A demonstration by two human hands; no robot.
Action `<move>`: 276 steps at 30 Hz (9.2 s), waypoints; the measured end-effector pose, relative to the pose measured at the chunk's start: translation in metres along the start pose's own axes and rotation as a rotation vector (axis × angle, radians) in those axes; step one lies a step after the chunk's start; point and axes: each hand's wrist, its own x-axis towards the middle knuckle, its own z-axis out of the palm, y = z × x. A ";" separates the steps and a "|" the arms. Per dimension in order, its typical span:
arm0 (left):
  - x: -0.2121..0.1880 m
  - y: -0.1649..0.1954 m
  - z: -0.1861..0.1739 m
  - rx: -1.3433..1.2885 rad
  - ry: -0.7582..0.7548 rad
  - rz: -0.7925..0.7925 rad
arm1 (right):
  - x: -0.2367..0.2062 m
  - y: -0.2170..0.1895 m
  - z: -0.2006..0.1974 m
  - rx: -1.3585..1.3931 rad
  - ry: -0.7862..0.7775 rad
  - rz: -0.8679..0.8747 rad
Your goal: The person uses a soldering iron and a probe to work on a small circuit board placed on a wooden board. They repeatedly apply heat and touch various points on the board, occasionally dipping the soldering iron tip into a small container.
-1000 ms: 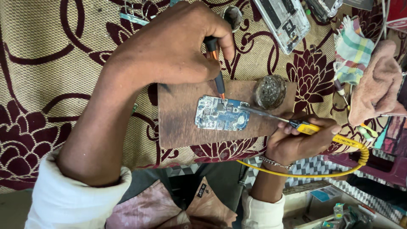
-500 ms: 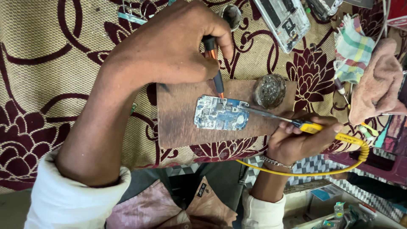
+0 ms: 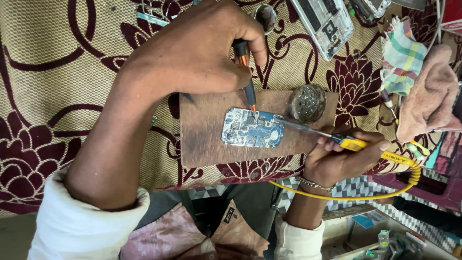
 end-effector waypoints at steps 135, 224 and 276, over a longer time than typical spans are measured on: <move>-0.002 0.009 0.000 0.066 0.061 -0.102 | -0.004 0.002 -0.001 0.042 -0.190 -0.074; -0.019 -0.067 0.004 -0.702 0.554 -0.118 | -0.040 0.053 0.007 -0.047 -0.053 0.128; -0.056 -0.044 0.013 -0.318 0.893 -0.290 | 0.059 0.053 0.044 0.128 -0.478 0.404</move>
